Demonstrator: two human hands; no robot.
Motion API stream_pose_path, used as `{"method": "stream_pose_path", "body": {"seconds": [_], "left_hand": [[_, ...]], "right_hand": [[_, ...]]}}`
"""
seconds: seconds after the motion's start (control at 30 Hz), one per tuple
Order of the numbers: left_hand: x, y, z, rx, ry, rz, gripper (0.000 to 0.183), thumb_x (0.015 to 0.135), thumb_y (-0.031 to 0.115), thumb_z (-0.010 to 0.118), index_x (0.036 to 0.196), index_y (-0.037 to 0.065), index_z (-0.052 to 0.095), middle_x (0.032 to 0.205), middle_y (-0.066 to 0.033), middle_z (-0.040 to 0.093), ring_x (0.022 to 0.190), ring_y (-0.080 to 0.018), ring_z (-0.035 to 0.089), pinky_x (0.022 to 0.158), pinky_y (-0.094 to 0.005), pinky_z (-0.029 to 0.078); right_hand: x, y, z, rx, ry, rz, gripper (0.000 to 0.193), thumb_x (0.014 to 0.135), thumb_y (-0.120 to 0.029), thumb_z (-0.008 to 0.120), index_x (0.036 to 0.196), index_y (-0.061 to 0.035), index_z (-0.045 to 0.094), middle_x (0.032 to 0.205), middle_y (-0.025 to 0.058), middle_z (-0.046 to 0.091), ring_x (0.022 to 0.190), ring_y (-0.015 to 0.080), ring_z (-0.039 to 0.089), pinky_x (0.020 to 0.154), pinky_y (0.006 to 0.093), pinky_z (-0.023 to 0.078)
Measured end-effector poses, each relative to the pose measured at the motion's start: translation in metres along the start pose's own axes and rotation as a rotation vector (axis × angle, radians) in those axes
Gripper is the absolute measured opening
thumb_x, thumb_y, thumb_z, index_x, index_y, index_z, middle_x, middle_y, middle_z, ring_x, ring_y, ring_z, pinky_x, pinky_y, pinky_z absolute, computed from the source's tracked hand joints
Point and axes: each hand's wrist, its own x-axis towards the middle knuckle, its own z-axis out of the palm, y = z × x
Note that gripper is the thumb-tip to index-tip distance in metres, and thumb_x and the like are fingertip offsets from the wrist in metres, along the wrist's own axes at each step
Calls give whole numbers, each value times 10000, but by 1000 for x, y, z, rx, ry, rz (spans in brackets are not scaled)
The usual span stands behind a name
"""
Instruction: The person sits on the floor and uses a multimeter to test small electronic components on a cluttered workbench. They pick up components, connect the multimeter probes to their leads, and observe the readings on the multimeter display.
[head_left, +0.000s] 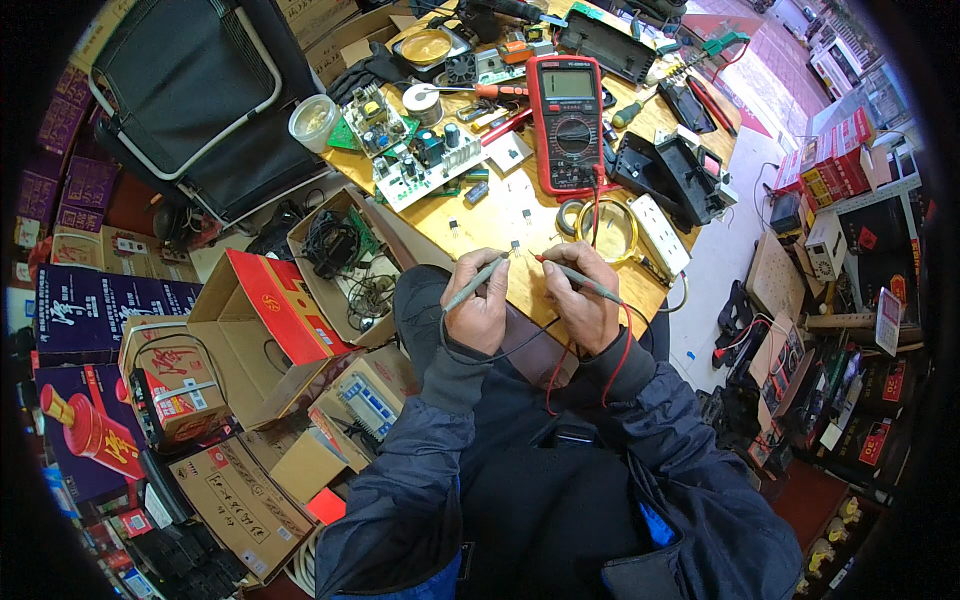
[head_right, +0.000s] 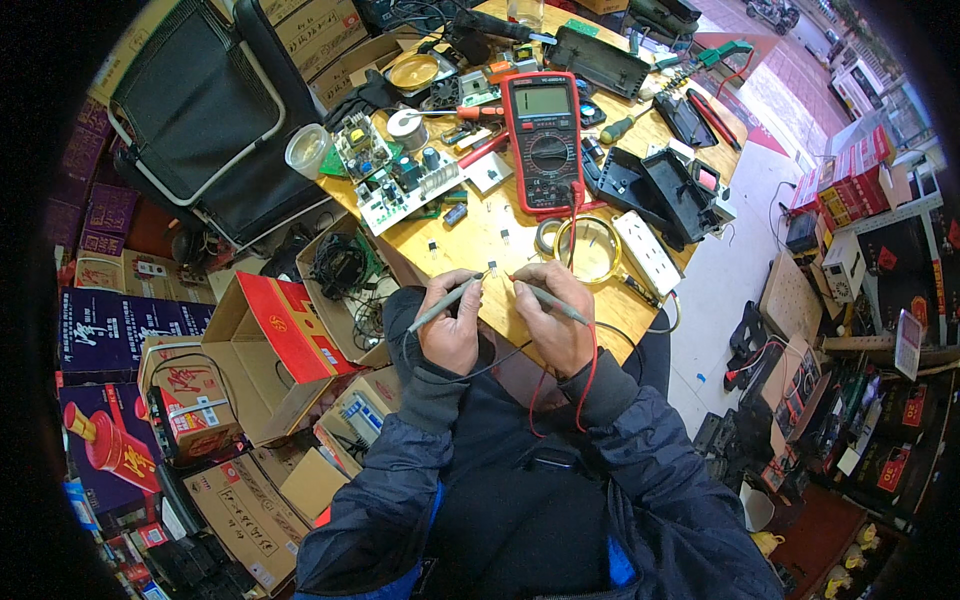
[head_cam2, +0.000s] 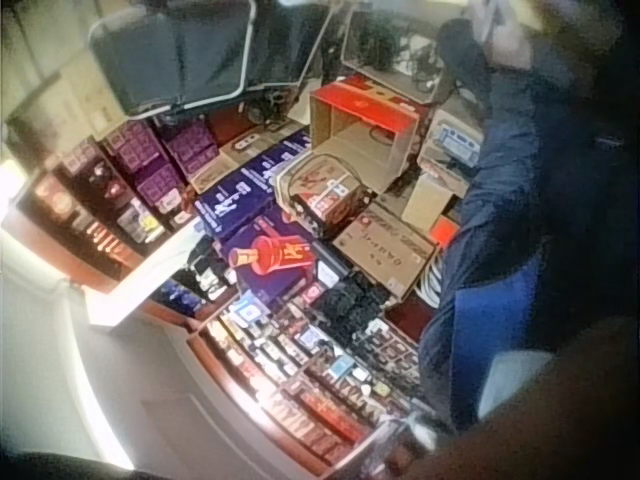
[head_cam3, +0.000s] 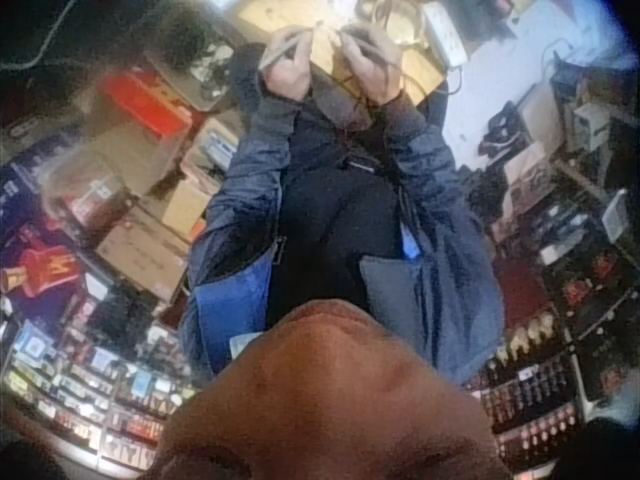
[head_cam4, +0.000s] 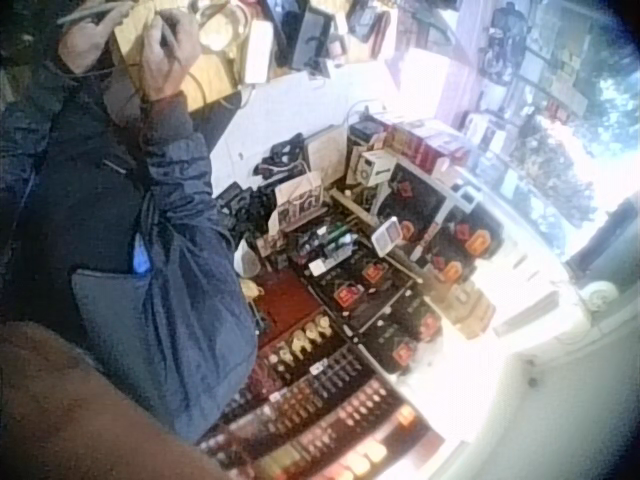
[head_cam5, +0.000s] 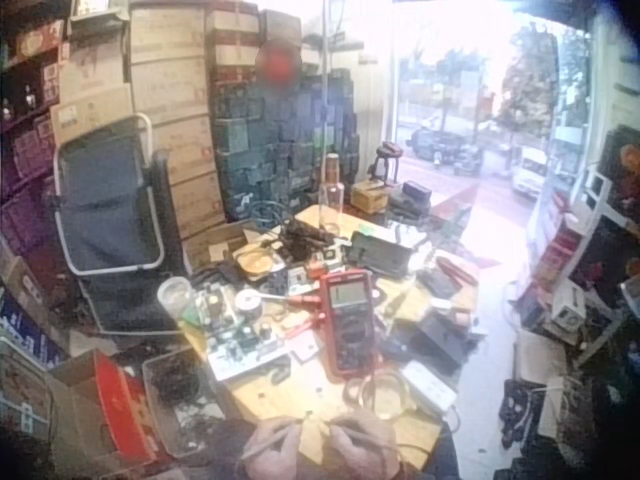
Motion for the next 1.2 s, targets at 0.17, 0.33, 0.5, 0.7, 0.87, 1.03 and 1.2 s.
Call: {"method": "stream_pose_path", "body": {"seconds": [0.17,0.33,0.5,0.7,0.87,1.03,1.2], "left_hand": [[1,2,0,12,-4,19,184,1090,111,773,1221,-8,720,1013,-98,762,869,-135,702,758,-297,579],[1,5,0,40,-13,46,174,1085,91,771,1217,-8,718,1022,-112,761,885,-159,711,778,-308,586],[3,6,0,69,-2,88,164,1072,72,774,1204,-5,716,1036,-140,761,891,-203,731,789,-334,594],[4,7,2,104,-7,124,163,1039,36,784,1178,1,707,1042,-148,746,885,-248,738,795,-362,596],[7,10,3,126,-10,170,172,1013,5,782,1161,0,694,1057,-152,733,882,-260,738,794,-366,595],[8,13,4,116,-19,192,186,992,-27,775,1155,-2,688,1076,-151,710,835,-254,713,746,-351,586],[9,14,4,161,-25,225,198,982,-37,773,1155,-2,681,1086,-153,703,829,-260,707,731,-353,582]], "right_hand": [[2,0,1,-7,2,-61,111,1028,-28,738,1125,27,737,984,85,709,772,128,677,695,285,552],[-1,2,2,25,-7,3,129,1061,-42,739,1163,19,689,894,42,696,690,80,634,632,252,529],[-3,7,2,55,-5,72,163,1074,-69,748,1162,17,642,868,52,703,693,80,642,618,249,522],[-3,8,4,82,11,86,179,1075,-95,767,1132,14,636,855,55,716,688,84,659,609,249,532],[-3,4,4,111,14,120,178,1076,-108,776,1118,7,647,863,56,727,685,79,660,613,246,537],[-3,4,3,111,5,95,165,1080,-108,771,1115,4,655,862,50,725,699,78,664,624,242,537],[0,5,3,79,-18,27,141,1081,-86,747,1160,11,684,930,56,717,737,83,676,650,248,548]]}}
